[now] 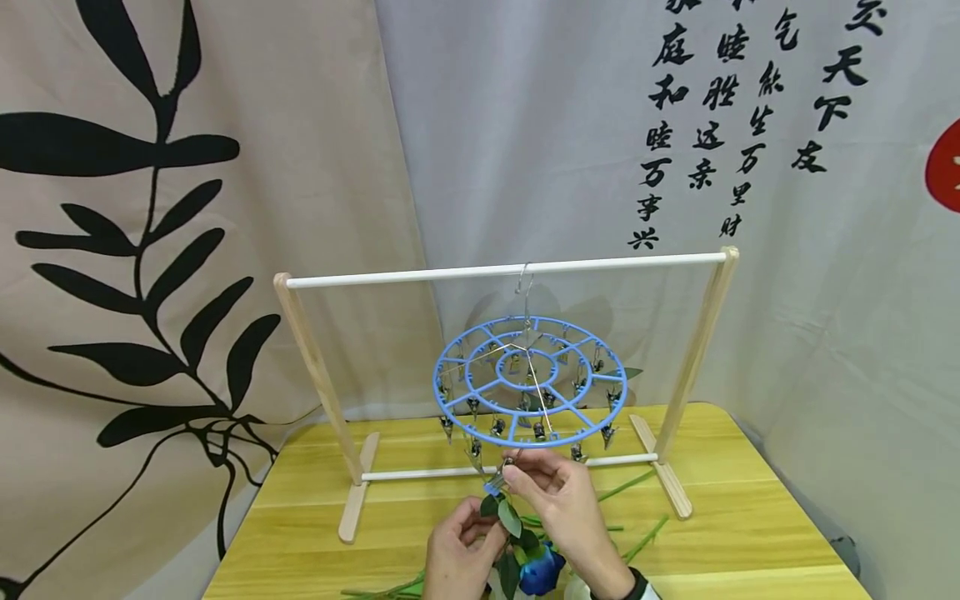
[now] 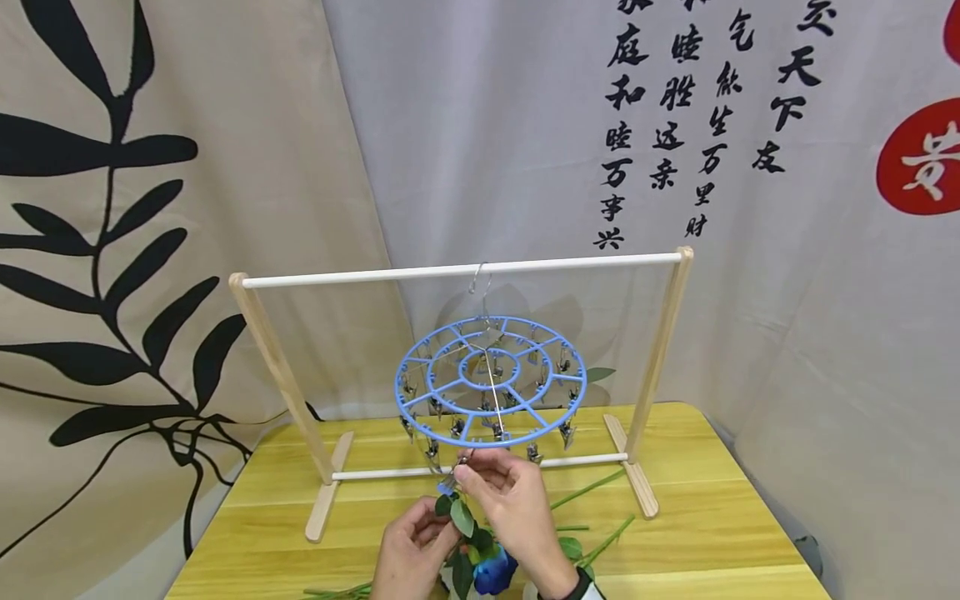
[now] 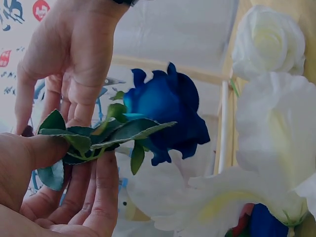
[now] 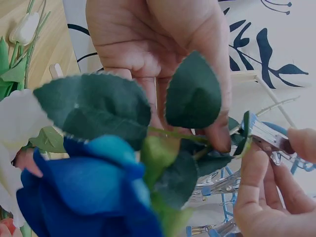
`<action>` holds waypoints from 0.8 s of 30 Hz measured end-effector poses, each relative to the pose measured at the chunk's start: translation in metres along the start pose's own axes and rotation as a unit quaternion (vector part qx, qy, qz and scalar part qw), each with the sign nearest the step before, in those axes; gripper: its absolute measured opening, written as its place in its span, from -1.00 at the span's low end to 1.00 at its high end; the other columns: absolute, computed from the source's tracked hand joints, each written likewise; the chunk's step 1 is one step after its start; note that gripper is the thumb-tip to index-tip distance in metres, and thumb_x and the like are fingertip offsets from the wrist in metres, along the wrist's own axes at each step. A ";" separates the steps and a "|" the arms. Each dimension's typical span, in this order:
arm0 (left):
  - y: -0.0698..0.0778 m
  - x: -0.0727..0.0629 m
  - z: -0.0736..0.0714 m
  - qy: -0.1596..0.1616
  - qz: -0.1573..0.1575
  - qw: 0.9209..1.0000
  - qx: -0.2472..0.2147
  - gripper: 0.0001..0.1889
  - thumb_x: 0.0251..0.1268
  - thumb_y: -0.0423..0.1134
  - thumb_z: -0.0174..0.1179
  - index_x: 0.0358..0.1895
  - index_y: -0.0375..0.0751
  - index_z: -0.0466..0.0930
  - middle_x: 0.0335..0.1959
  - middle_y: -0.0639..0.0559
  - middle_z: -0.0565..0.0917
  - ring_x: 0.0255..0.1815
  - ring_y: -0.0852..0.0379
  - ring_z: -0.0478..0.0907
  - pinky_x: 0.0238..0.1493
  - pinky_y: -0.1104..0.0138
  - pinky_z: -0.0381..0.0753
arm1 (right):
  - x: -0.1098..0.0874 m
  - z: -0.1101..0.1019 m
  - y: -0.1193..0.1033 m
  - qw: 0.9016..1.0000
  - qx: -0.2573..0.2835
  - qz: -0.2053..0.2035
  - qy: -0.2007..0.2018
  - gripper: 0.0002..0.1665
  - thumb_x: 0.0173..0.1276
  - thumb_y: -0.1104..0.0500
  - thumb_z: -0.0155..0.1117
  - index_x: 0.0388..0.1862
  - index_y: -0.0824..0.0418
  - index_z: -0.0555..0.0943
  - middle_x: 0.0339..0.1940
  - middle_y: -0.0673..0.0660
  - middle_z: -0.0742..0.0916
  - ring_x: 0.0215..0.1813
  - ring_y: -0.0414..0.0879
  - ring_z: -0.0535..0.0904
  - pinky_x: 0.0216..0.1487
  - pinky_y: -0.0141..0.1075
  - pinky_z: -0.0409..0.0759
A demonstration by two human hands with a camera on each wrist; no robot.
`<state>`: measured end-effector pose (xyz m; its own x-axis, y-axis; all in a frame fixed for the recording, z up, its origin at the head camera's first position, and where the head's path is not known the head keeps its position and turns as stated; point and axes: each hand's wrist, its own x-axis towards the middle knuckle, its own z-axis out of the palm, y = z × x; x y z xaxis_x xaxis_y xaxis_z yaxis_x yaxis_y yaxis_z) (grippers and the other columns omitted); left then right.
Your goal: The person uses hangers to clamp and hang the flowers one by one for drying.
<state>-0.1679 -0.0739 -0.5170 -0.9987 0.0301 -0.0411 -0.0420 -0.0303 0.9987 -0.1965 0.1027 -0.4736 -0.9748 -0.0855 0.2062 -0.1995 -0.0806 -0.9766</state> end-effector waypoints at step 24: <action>-0.008 0.007 -0.007 0.041 0.020 0.999 0.018 -0.79 0.57 -0.35 0.52 0.08 -0.41 0.79 -0.01 -0.19 0.92 -0.10 0.25 0.89 -0.11 0.40 0.89 | -0.014 -0.004 -0.002 0.998 -0.034 -0.029 -0.049 -0.35 0.69 0.25 0.52 0.62 0.44 0.59 0.54 0.45 0.75 0.51 0.12 0.81 0.48 -0.42 0.76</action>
<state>-0.1750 -0.0802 -0.5251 -0.9986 -0.0532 -0.0027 -0.0030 0.0057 1.0000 -0.1828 0.1084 -0.4747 -0.9478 -0.1788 0.2641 -0.2646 -0.0215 -0.9641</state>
